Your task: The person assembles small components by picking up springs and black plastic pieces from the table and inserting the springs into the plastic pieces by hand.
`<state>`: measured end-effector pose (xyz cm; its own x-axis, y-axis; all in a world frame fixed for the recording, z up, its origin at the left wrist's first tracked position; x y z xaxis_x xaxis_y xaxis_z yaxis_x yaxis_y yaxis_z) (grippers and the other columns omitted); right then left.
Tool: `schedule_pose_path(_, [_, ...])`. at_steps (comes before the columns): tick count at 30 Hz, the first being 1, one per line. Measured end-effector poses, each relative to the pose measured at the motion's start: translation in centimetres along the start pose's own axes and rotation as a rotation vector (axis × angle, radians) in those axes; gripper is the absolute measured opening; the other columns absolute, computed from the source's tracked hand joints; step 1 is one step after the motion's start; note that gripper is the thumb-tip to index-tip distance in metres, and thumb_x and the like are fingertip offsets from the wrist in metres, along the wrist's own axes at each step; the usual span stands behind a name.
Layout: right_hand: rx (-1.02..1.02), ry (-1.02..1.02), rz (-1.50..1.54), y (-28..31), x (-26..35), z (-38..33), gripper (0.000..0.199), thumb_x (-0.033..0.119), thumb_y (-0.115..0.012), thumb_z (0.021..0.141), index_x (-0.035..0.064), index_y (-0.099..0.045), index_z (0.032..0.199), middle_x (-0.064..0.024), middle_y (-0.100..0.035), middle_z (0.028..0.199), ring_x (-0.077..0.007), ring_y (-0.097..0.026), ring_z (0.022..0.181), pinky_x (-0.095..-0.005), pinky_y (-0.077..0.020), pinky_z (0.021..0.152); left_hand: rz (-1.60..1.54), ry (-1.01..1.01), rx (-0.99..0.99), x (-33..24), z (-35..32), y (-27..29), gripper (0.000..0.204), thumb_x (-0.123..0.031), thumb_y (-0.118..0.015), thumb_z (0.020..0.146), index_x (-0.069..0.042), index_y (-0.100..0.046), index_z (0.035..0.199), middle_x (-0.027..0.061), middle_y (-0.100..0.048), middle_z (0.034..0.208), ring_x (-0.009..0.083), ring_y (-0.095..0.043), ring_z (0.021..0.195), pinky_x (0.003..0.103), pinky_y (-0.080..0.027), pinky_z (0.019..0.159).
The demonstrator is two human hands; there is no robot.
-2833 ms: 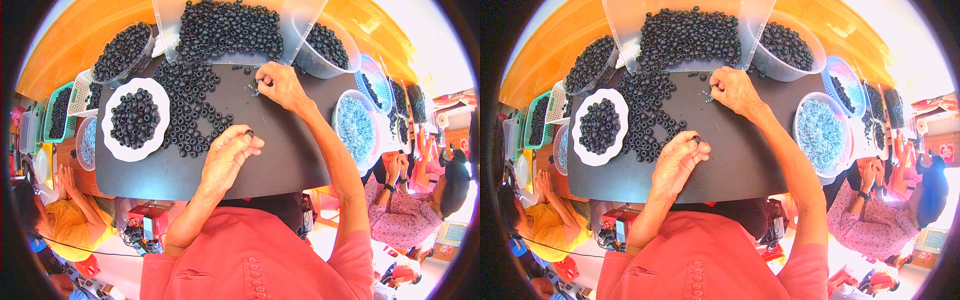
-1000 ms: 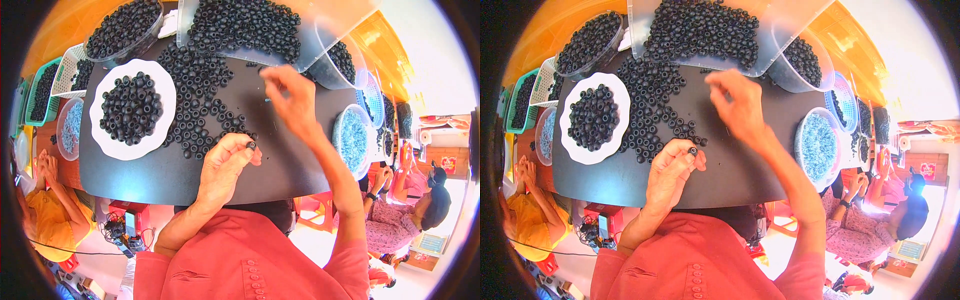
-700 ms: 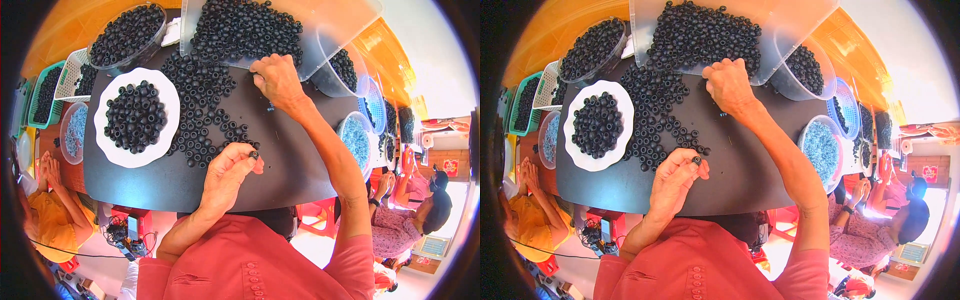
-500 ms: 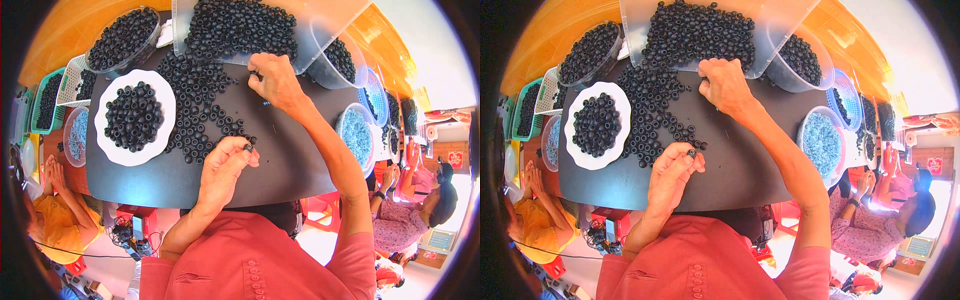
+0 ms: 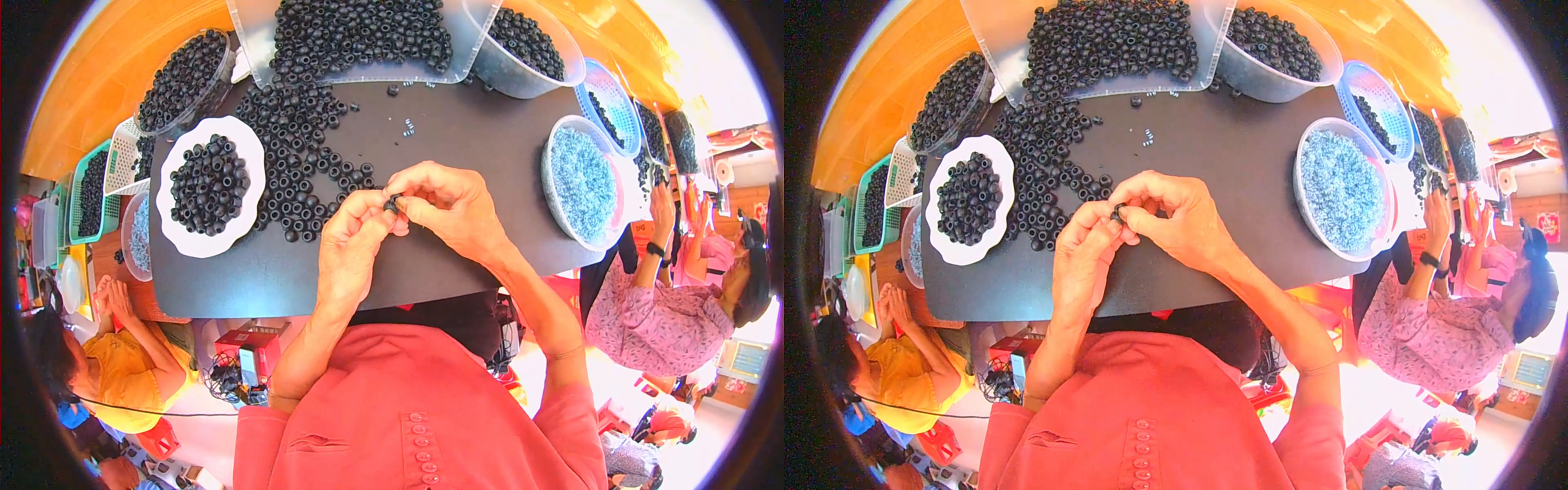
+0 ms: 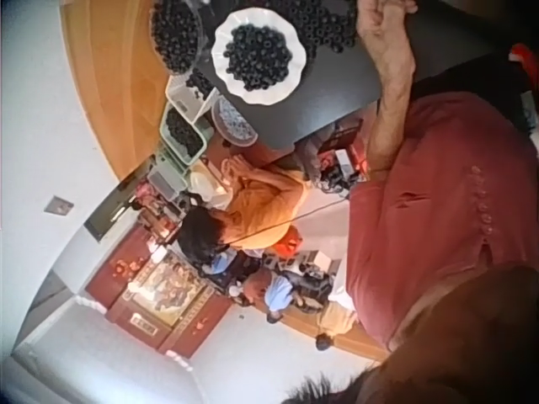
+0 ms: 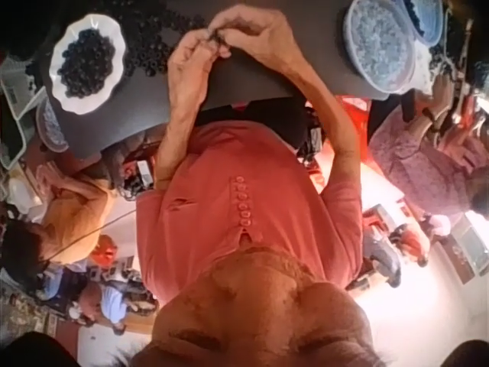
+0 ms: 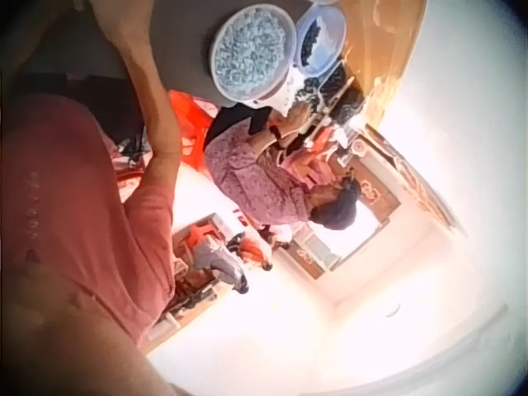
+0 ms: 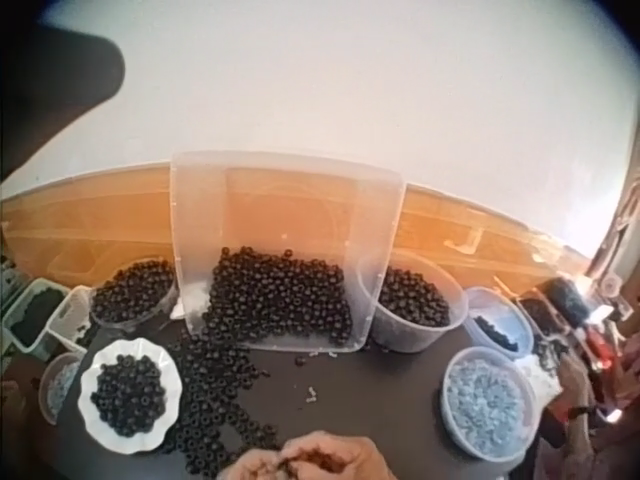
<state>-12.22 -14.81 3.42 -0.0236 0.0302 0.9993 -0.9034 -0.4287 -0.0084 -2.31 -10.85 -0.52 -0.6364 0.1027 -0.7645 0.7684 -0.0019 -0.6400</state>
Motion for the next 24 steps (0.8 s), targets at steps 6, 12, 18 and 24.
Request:
schedule_pose_path(6, [0.016,0.045,0.097,0.4,-0.2,-1.4,0.014,-0.006,-0.055,0.087,-0.0023,-0.063,0.097,-0.0079,-0.060,0.097,-0.0124,-0.060,0.078,-0.0254,-0.0497,0.071,0.012,0.092,0.008,1.2,-0.1,-0.3,0.012,-0.002,-0.052,0.090,-0.002,-0.057,0.100,0.0048,-0.060,0.087,0.0128,-0.059,0.081,0.028,-0.049,0.077])
schedule_pose_path(12, [-0.025,0.076,0.080,1.1,0.0,-1.6,0.014,-0.006,-0.056,0.085,-0.0010,-0.065,0.094,-0.0070,-0.061,0.095,-0.0116,-0.061,0.074,-0.0240,-0.0491,0.065,0.028,0.092,0.054,1.4,0.0,-0.5,0.011,-0.001,-0.052,0.090,-0.001,-0.057,0.100,0.0050,-0.060,0.087,0.0131,-0.059,0.080,0.027,-0.049,0.077])
schedule_pose_path(18, [-0.018,0.145,-0.204,0.8,2.0,-1.7,0.015,-0.005,-0.060,0.081,0.0004,-0.066,0.094,-0.0063,-0.063,0.090,-0.0102,-0.059,0.075,-0.0239,-0.0478,0.067,0.112,0.071,0.035,1.8,0.0,0.1,0.012,0.000,-0.053,0.088,0.000,-0.057,0.100,0.0044,-0.061,0.083,0.0122,-0.059,0.079,0.027,-0.048,0.077])
schedule_pose_path(24, [-0.009,0.164,-0.294,0.9,2.5,-1.5,0.013,-0.002,-0.061,0.079,0.0013,-0.066,0.090,-0.0062,-0.064,0.085,-0.0114,-0.061,0.073,-0.0253,-0.0489,0.066,0.172,0.034,0.065,1.4,-0.2,-0.2,0.011,-0.006,-0.054,0.091,-0.001,-0.058,0.100,0.0032,-0.061,0.088,0.0114,-0.056,0.080,0.026,-0.045,0.080])
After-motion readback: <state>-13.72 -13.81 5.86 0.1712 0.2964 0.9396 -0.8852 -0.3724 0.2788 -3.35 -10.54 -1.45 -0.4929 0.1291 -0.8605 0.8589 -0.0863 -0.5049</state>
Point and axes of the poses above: each hand's wrist, its own z-axis towards the middle knuckle, its own y-axis out of the back of the hand, x = y × z, the point moved 10 cm from there along z, towards the middle knuckle
